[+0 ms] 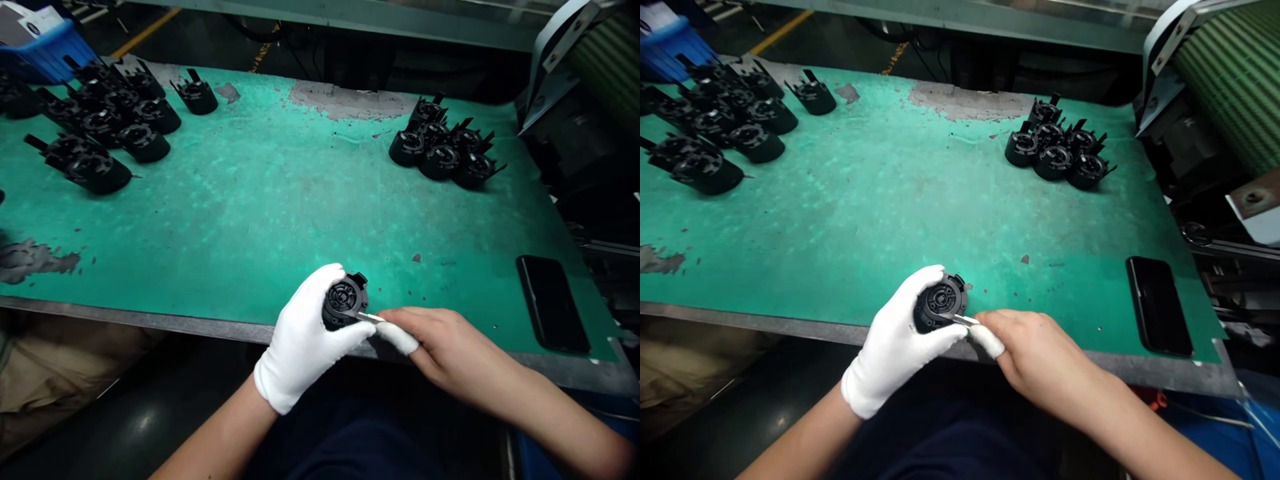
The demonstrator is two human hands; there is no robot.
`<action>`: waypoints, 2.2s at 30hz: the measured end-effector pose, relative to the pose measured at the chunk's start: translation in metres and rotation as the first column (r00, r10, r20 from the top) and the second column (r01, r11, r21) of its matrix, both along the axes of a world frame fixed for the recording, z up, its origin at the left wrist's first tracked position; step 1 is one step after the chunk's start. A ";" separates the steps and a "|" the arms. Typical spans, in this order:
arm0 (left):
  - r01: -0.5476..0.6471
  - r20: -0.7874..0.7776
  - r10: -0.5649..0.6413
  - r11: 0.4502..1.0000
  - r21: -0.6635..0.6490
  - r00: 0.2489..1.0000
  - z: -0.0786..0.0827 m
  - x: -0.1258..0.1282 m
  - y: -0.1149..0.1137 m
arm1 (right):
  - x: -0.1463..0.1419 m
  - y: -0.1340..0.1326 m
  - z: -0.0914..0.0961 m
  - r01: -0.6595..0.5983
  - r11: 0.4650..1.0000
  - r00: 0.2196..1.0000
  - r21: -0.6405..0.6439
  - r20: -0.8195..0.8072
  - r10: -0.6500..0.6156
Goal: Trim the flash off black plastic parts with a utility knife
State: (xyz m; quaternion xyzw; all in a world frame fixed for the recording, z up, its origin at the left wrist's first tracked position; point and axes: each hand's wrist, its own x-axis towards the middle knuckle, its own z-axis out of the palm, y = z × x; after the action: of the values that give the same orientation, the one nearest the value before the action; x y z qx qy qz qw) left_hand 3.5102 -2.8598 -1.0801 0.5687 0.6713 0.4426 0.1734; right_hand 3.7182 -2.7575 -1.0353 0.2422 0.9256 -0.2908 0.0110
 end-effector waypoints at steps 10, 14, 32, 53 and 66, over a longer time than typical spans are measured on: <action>0.008 -0.011 -0.008 1.000 0.000 1.000 0.000 -0.001 0.000 | -0.005 0.002 0.001 -0.040 0.996 0.999 0.082 0.040 0.037; 0.028 -0.019 -0.028 1.000 -0.010 0.999 0.002 -0.003 0.000 | -0.009 0.009 0.010 -0.116 0.987 0.991 0.114 0.087 0.106; 0.063 0.032 -0.060 0.993 -0.101 0.998 0.021 -0.058 0.000 | 0.034 0.022 0.002 0.145 0.988 0.983 0.058 -0.120 -0.137; -0.040 -0.105 0.036 0.999 -0.032 0.994 0.002 -0.005 0.006 | -0.009 0.020 -0.003 0.054 0.882 0.986 0.469 0.116 -0.122; -0.116 -0.133 0.128 0.989 0.088 0.983 -0.007 0.006 0.007 | -0.014 0.007 -0.009 0.161 0.903 0.983 0.398 0.014 -0.181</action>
State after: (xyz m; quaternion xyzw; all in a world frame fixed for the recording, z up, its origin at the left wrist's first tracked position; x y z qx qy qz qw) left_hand 3.5160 -2.8531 -1.0869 0.5622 0.6970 0.4385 0.0762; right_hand 3.7039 -2.7503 -1.0439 0.3268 0.9398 -0.0918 -0.0401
